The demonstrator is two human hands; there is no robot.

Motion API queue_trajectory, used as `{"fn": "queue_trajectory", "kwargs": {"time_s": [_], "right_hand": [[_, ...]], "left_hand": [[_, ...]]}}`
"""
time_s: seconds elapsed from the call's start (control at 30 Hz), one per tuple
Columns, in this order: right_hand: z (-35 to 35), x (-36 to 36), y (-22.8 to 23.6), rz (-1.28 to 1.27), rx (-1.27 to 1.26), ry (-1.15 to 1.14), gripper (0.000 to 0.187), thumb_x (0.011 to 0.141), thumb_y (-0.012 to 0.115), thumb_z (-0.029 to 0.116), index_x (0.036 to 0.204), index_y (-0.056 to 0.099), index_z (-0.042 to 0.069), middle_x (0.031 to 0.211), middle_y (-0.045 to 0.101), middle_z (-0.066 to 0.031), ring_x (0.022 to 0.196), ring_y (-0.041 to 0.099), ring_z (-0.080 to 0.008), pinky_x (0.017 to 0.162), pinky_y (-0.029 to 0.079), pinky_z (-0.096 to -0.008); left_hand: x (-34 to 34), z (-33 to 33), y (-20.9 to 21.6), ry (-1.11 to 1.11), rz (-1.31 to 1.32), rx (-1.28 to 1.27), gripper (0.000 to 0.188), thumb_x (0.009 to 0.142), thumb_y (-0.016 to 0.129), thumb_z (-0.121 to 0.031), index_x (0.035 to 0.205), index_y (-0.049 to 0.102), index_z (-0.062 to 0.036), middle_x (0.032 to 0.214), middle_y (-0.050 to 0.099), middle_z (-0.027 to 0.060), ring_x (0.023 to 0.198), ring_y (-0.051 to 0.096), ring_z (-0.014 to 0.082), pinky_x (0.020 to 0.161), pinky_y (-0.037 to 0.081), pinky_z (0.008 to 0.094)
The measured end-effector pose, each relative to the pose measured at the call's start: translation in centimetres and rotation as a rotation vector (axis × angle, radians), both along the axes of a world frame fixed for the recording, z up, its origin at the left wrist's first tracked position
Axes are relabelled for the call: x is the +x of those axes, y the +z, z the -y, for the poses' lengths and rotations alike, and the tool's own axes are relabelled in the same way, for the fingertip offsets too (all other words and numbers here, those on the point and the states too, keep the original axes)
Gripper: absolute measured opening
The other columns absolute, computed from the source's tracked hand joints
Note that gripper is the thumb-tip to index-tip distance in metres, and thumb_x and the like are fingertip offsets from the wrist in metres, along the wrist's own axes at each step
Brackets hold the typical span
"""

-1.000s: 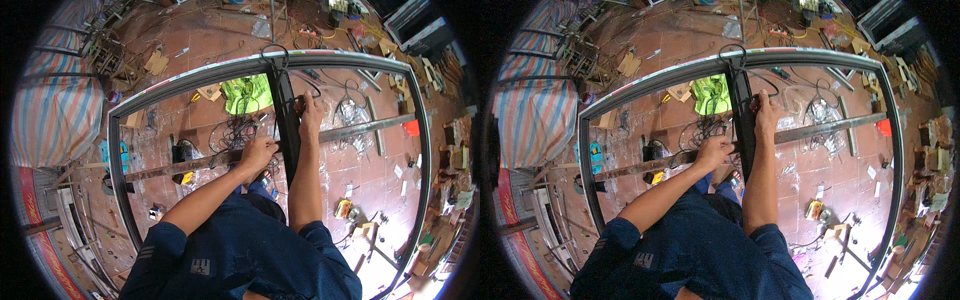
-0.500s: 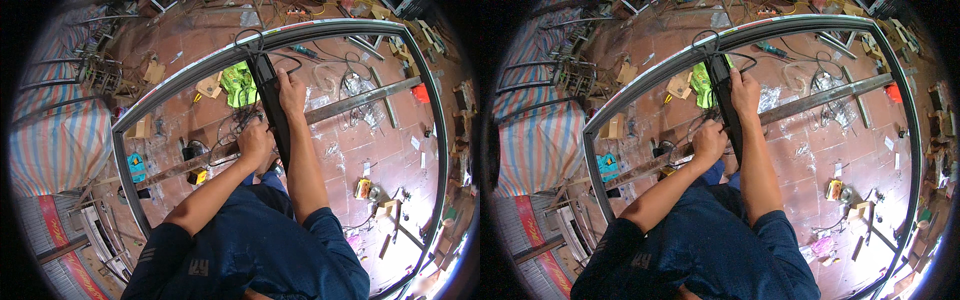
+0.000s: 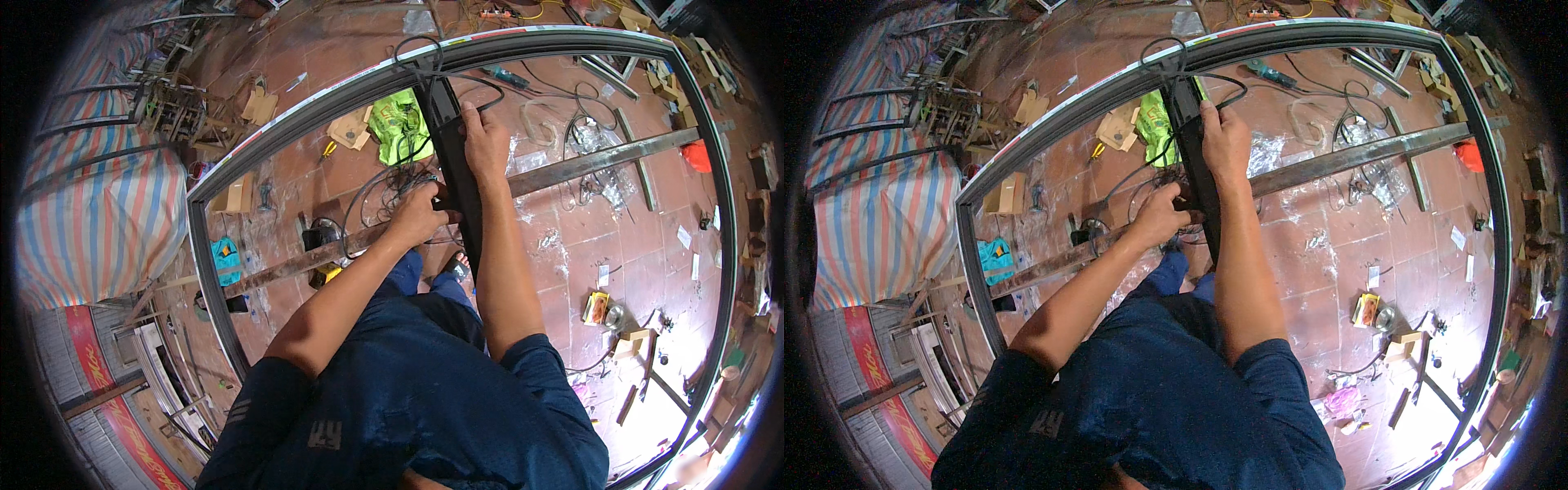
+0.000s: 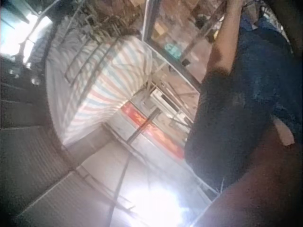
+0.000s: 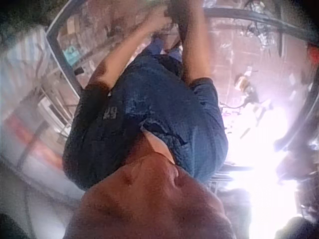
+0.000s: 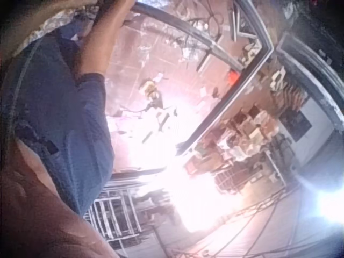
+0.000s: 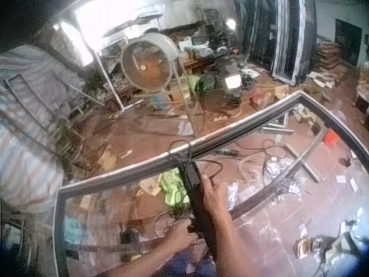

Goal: The person installs a rubber seal into the groove of a metal window frame by hand, pressing it along the edges. They then use green-handled shears to trim the excess seal at the corners and along the frame.

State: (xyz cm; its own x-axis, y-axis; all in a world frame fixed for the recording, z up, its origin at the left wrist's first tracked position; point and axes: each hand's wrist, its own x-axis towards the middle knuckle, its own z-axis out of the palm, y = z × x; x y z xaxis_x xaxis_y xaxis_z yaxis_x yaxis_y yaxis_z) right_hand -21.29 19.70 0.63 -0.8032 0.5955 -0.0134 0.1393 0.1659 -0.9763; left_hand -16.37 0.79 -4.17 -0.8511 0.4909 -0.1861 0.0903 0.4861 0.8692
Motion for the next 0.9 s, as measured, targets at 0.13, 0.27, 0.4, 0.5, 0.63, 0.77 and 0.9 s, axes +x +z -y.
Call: {"fn": "queue_trajectory", "kwargs": {"time_s": [0.13,0.27,0.4,0.5,0.63,0.77,0.9], "right_hand": [[-0.7,-0.1,-1.1,0.001,0.026,-0.005,0.052,0.102,0.065,0.045,0.083,0.072,-0.002,0.072,0.069,-0.0102,0.068,0.064,-0.0194,0.066,0.049,-0.0359],[-0.3,0.0,-0.4,-0.007,0.018,-0.004,0.052,0.102,0.065,0.045,0.083,0.072,-0.003,0.071,0.068,-0.01,0.068,0.063,-0.0189,0.066,0.049,-0.0356],[-0.5,0.1,-0.3,0.017,0.042,-0.006,0.052,0.102,0.065,0.044,0.082,0.071,-0.003,0.07,0.067,-0.0097,0.068,0.063,-0.0185,0.066,0.048,-0.0354],[-0.8,-0.1,-1.4,-0.015,0.091,-0.011,0.052,0.102,0.065,0.044,0.081,0.071,-0.003,0.07,0.067,-0.0097,0.067,0.062,-0.0185,0.065,0.048,-0.0354],[-0.1,-0.2,-0.7,-0.018,0.085,-0.014,0.051,0.102,0.066,0.042,0.079,0.069,-0.003,0.069,0.066,-0.0099,0.065,0.061,-0.018,0.064,0.048,-0.0356],[-0.3,-0.1,-0.7,0.003,0.106,-0.03,0.05,0.102,0.067,0.04,0.078,0.068,-0.003,0.067,0.065,-0.0113,0.064,0.059,-0.0176,0.063,0.048,-0.0364],[-0.2,-0.1,-0.5,0.005,0.094,-0.025,0.051,0.102,0.067,0.042,0.079,0.069,-0.004,0.067,0.065,-0.0131,0.064,0.06,-0.0191,0.063,0.048,-0.0378]], "left_hand": [[-0.5,-1.6,3.8,0.037,0.153,-0.075,0.022,0.08,0.084,-0.013,0.088,0.072,0.0035,0.079,0.073,0.0082,0.076,0.067,0.0179,0.073,0.054,0.0356],[-1.3,-2.1,5.2,0.216,0.138,-0.166,0.022,0.081,0.078,-0.017,0.085,0.072,0.0032,0.078,0.074,0.0144,0.071,0.069,0.0259,0.068,0.053,0.0418],[-1.0,-3.4,6.3,0.142,-0.112,-0.425,0.029,0.083,0.072,-0.024,0.089,0.073,0.004,0.085,0.072,0.0261,0.077,0.07,0.0426,0.072,0.054,0.0517],[-1.2,-3.9,6.4,0.113,-0.23,-0.459,0.029,0.083,0.069,-0.024,0.09,0.073,0.0042,0.091,0.072,0.0291,0.087,0.07,0.0486,0.079,0.054,0.0561],[-1.6,-3.6,6.0,0.096,-0.243,-0.452,0.026,0.084,0.067,-0.021,0.088,0.073,0.0035,0.093,0.073,0.0293,0.093,0.07,0.049,0.086,0.055,0.0578],[-1.3,-4.4,6.9,0.05,-0.255,-0.554,0.025,0.084,0.065,-0.02,0.087,0.073,0.0036,0.095,0.072,0.0308,0.097,0.07,0.0495,0.091,0.053,0.0592],[-0.9,-4.3,6.6,0.091,-0.261,-0.557,0.024,0.084,0.065,-0.02,0.086,0.073,0.0032,0.093,0.072,0.031,0.094,0.07,0.0491,0.086,0.054,0.0581]]}}
